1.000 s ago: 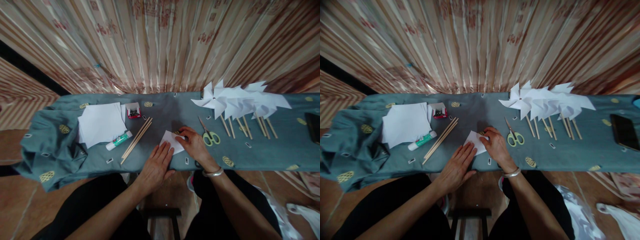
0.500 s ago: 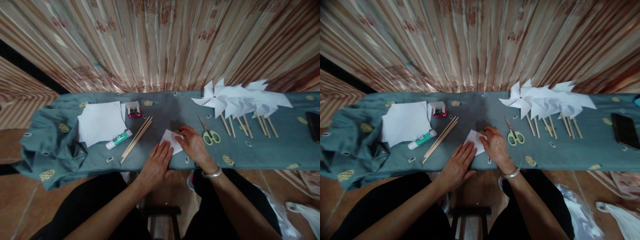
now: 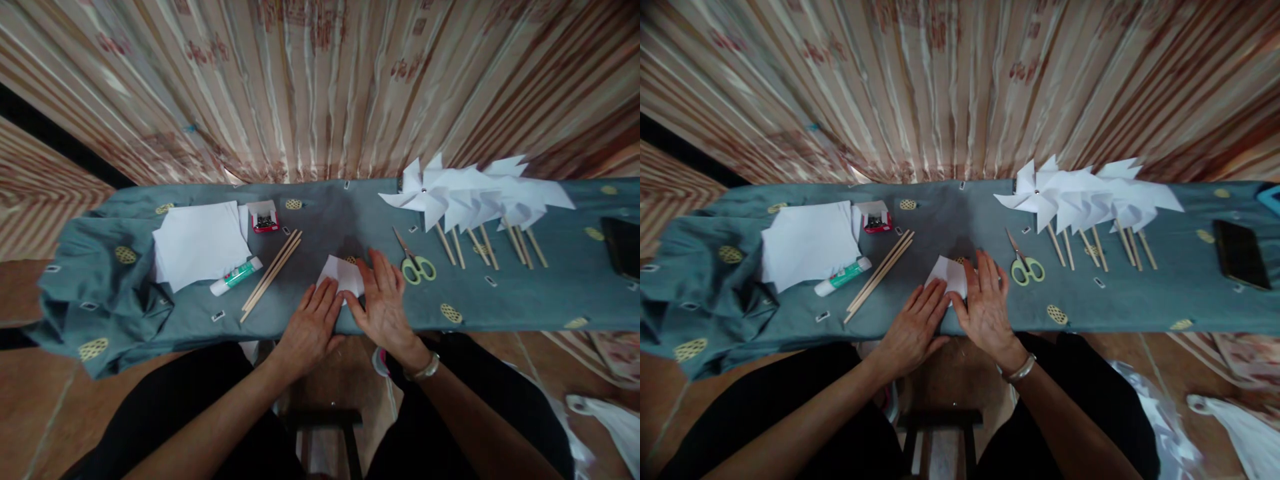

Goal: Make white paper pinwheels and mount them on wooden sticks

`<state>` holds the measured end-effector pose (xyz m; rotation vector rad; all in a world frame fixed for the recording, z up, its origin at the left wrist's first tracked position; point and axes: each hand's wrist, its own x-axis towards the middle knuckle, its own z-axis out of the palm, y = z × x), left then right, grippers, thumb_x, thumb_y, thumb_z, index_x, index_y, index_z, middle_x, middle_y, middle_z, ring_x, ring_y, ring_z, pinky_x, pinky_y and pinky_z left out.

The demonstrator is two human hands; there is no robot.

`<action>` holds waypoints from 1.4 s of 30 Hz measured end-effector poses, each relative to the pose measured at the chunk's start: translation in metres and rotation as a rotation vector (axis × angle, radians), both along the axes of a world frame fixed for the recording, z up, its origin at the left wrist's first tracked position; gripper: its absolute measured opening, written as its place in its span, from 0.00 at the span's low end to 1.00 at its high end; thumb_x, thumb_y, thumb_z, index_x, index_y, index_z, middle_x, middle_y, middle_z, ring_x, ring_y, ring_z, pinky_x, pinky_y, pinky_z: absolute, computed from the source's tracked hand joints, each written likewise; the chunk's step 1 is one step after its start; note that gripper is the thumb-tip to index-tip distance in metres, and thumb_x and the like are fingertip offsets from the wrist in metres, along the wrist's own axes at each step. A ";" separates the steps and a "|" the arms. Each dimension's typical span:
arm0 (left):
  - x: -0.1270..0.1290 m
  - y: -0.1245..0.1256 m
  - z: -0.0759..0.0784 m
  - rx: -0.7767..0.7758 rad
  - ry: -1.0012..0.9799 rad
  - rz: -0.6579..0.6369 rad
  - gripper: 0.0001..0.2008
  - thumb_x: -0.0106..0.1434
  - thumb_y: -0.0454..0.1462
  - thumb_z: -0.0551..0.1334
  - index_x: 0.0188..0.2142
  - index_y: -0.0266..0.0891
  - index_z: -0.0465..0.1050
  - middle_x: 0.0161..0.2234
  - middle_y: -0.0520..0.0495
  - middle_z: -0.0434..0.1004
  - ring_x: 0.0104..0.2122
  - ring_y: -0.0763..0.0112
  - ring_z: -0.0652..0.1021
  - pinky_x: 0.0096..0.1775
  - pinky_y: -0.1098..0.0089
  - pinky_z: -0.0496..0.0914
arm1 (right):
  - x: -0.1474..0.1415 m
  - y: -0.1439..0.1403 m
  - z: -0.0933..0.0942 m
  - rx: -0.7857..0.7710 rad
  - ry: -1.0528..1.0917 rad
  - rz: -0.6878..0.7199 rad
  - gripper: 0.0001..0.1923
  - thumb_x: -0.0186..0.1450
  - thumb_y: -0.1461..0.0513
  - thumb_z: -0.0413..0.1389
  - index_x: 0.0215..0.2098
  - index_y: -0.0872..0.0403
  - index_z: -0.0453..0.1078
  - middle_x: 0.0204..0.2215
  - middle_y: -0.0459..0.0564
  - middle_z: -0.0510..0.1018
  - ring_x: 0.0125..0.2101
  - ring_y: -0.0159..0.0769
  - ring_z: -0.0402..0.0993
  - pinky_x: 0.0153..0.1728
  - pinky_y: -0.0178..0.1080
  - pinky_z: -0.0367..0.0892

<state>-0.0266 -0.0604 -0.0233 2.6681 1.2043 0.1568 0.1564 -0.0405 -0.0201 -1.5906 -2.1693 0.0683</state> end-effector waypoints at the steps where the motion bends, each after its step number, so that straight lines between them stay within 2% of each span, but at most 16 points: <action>1: 0.000 0.000 0.000 0.000 0.000 -0.002 0.38 0.65 0.50 0.60 0.65 0.27 0.54 0.67 0.26 0.55 0.67 0.43 0.56 0.64 0.47 0.54 | -0.001 -0.003 -0.002 -0.015 0.008 -0.004 0.30 0.70 0.54 0.49 0.66 0.59 0.55 0.68 0.67 0.55 0.68 0.54 0.47 0.63 0.59 0.48; 7: 0.000 0.000 -0.001 0.017 0.005 -0.007 0.38 0.65 0.48 0.60 0.65 0.26 0.53 0.67 0.26 0.55 0.68 0.44 0.55 0.65 0.47 0.53 | 0.005 -0.004 -0.010 -0.022 -0.002 -0.042 0.28 0.72 0.56 0.45 0.68 0.56 0.50 0.68 0.64 0.55 0.69 0.50 0.45 0.64 0.58 0.47; 15: -0.001 0.000 -0.003 0.035 0.014 -0.009 0.38 0.63 0.46 0.63 0.66 0.28 0.53 0.67 0.27 0.55 0.68 0.44 0.55 0.64 0.47 0.53 | 0.042 0.011 -0.016 0.028 -0.032 -0.209 0.27 0.71 0.60 0.46 0.67 0.58 0.54 0.67 0.66 0.55 0.69 0.53 0.47 0.63 0.59 0.48; 21: -0.009 -0.005 0.001 0.045 0.030 -0.003 0.35 0.64 0.43 0.64 0.66 0.37 0.54 0.68 0.30 0.54 0.68 0.48 0.57 0.64 0.48 0.55 | 0.043 0.010 -0.021 0.048 -0.013 -0.186 0.27 0.71 0.60 0.46 0.68 0.54 0.52 0.68 0.65 0.55 0.68 0.54 0.48 0.63 0.60 0.49; 31: -0.049 -0.038 -0.001 0.105 -0.002 0.054 0.32 0.64 0.35 0.60 0.66 0.34 0.53 0.67 0.33 0.58 0.67 0.54 0.58 0.63 0.51 0.60 | 0.044 0.012 -0.029 0.074 0.013 -0.186 0.25 0.71 0.62 0.44 0.65 0.59 0.57 0.66 0.66 0.58 0.68 0.52 0.49 0.62 0.59 0.51; 35: -0.055 -0.047 0.000 0.131 0.006 0.066 0.31 0.64 0.35 0.60 0.65 0.32 0.54 0.66 0.32 0.59 0.66 0.54 0.60 0.63 0.52 0.62 | 0.047 0.012 -0.033 0.077 0.003 -0.201 0.25 0.70 0.64 0.42 0.64 0.59 0.58 0.66 0.66 0.58 0.68 0.52 0.49 0.62 0.59 0.51; 42: -0.059 -0.056 0.003 0.129 -0.006 0.104 0.30 0.66 0.35 0.58 0.65 0.33 0.55 0.66 0.32 0.60 0.66 0.55 0.61 0.63 0.51 0.61 | 0.051 0.015 -0.041 0.076 0.084 -0.182 0.31 0.65 0.70 0.42 0.66 0.56 0.55 0.67 0.66 0.56 0.69 0.55 0.46 0.60 0.66 0.52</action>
